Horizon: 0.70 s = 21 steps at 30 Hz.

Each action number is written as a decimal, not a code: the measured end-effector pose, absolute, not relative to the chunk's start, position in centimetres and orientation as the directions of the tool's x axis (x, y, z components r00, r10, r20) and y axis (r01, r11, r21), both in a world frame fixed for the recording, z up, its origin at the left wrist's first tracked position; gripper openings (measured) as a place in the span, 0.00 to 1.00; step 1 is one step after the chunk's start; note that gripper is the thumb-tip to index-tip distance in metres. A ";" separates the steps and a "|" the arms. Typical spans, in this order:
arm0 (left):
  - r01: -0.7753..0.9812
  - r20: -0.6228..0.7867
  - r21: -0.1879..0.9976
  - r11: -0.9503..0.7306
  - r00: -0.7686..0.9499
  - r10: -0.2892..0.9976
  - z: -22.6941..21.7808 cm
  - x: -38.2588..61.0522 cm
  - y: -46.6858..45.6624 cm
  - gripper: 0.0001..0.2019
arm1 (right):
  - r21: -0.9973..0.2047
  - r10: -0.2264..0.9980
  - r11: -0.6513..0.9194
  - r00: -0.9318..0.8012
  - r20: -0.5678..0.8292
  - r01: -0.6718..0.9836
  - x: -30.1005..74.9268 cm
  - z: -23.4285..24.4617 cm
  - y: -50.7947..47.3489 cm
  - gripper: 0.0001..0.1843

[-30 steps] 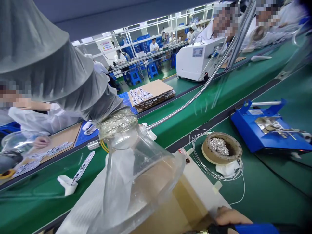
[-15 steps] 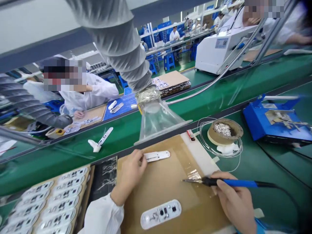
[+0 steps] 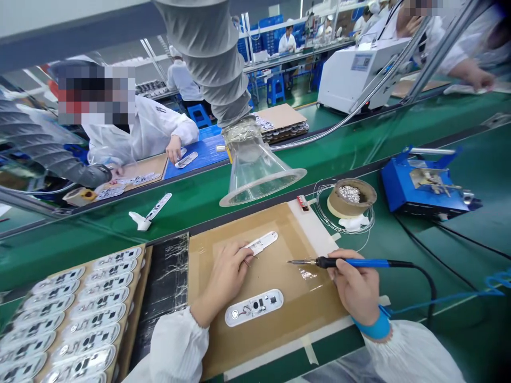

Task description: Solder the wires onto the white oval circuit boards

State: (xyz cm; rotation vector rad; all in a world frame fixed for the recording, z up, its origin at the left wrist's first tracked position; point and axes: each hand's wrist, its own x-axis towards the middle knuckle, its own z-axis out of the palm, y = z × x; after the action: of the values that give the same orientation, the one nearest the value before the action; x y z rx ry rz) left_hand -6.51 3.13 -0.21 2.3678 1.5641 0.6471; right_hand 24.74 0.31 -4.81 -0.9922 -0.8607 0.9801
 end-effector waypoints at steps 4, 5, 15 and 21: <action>0.788 0.239 0.488 -0.375 0.292 0.926 -0.4 -6.4 3.2 0.10 | -0.941 0.943 0.218 0.306 0.134 -0.260 24.8 -4.9 0.3 0.06; 0.780 0.239 0.505 -0.369 0.284 0.928 -0.3 -6.4 3.1 0.10 | -0.937 0.945 0.218 0.298 0.133 -0.273 24.8 -4.8 0.3 0.06; 0.718 0.150 0.657 -0.229 0.173 0.973 1.7 -4.2 -1.5 0.11 | -0.931 0.980 0.140 0.180 0.082 -0.337 25.1 -3.1 -1.3 0.06; 0.756 0.201 0.563 -0.334 0.267 0.943 1.4 -1.1 -4.4 0.10 | -0.979 0.991 0.111 0.100 0.094 -0.173 25.2 -2.9 -3.3 0.06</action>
State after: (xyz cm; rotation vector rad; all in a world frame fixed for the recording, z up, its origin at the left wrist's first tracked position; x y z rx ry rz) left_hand -1.05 -4.37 1.42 2.1886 1.5474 0.7284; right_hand 25.24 -3.27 -2.89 -1.0456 -1.0594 1.1473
